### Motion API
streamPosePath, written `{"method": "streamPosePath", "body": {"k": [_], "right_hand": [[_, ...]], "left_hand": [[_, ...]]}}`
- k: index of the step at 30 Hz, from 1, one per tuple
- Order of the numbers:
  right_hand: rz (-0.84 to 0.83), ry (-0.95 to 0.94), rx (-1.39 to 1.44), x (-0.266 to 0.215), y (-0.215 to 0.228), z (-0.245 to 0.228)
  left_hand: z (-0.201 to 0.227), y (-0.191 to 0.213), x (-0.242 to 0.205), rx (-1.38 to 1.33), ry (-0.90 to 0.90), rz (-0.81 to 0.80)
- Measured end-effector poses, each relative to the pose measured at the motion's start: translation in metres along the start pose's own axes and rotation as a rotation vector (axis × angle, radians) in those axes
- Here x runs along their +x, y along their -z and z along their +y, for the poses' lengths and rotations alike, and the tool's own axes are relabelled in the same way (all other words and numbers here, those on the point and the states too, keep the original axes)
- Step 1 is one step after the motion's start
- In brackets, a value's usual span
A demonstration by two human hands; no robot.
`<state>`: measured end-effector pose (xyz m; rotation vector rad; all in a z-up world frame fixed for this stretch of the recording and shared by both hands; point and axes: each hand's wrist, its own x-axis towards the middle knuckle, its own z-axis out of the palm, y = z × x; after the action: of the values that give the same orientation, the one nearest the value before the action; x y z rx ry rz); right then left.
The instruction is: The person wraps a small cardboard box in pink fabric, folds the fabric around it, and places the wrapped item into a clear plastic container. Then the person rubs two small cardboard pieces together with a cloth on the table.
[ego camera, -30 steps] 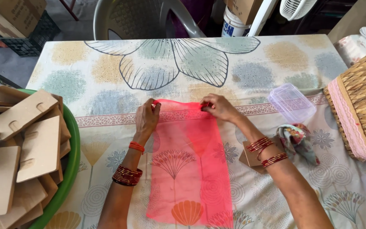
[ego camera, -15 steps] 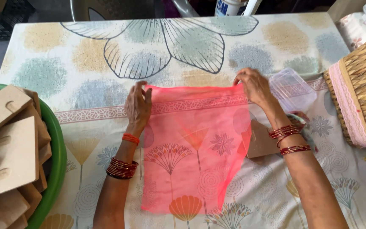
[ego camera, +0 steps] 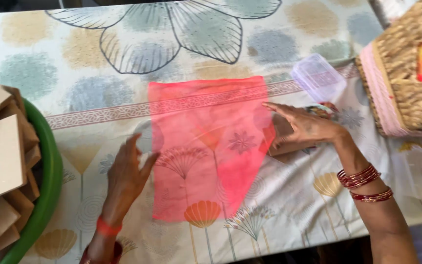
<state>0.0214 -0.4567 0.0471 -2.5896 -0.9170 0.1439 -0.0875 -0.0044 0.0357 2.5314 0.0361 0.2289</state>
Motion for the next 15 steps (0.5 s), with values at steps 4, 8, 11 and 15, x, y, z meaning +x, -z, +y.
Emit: {"method": "streamPosePath", "body": {"k": [4, 8, 11, 15], "right_hand": [[-0.337, -0.049, 0.048, -0.036, -0.012, 0.023], [-0.346, -0.155, -0.068, -0.042, -0.032, 0.019], [-0.339, -0.139, -0.077, -0.036, -0.03, 0.001], [-0.439, -0.181, -0.326, -0.031, -0.026, -0.004]], "left_hand": [[0.001, -0.003, -0.055, 0.05, 0.024, -0.233], [0.008, -0.015, -0.1, 0.07, -0.049, -0.184], [-0.008, -0.029, -0.118, -0.129, 0.011, -0.248], [0.012, -0.008, -0.12, 0.01, 0.091, -0.181]]}}
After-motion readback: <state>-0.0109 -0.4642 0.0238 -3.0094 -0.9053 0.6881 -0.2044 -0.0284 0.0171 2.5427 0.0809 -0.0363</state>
